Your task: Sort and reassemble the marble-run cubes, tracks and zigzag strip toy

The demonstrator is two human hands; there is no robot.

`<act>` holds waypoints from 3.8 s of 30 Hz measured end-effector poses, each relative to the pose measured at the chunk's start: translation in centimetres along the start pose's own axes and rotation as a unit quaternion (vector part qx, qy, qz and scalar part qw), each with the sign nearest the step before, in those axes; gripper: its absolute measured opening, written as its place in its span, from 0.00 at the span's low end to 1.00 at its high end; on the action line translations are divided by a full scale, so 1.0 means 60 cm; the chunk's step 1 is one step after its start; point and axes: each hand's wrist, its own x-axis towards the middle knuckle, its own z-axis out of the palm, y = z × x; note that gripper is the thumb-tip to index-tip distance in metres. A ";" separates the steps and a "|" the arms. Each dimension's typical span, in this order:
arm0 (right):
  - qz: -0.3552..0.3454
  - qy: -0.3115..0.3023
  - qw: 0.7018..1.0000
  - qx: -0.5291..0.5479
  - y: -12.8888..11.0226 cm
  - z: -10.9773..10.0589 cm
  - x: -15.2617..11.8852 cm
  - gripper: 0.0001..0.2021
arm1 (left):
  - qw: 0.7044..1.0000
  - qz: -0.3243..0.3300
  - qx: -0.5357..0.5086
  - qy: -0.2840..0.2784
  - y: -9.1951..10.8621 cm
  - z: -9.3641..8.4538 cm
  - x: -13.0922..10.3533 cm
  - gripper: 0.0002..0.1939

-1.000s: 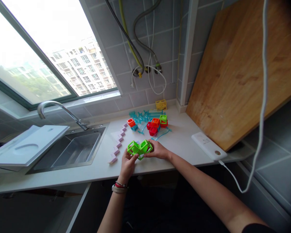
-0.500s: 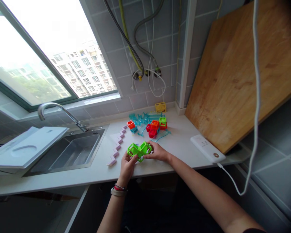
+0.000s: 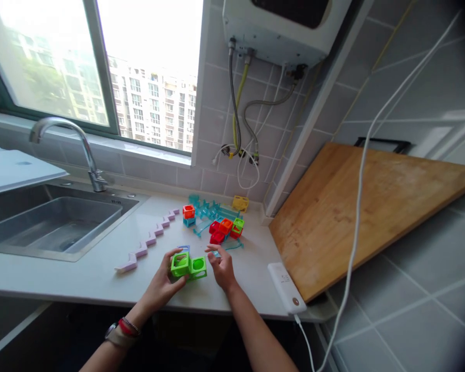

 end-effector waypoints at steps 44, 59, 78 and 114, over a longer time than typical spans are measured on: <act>-0.033 0.316 0.935 -0.159 0.098 -0.154 0.118 0.11 | 0.950 0.173 0.237 0.106 0.069 0.027 -0.024 0.18; 0.089 0.306 0.935 0.159 0.095 -0.160 0.123 0.15 | 0.892 0.165 0.421 -0.033 0.076 0.071 0.007 0.14; 0.075 0.320 0.904 0.274 0.053 -0.178 0.111 0.12 | 0.980 0.053 0.186 0.038 -0.006 0.046 -0.026 0.37; 0.068 -0.054 0.991 0.098 -0.004 -0.046 -0.075 0.25 | 0.994 -0.035 0.028 -0.098 0.022 0.036 -0.016 0.26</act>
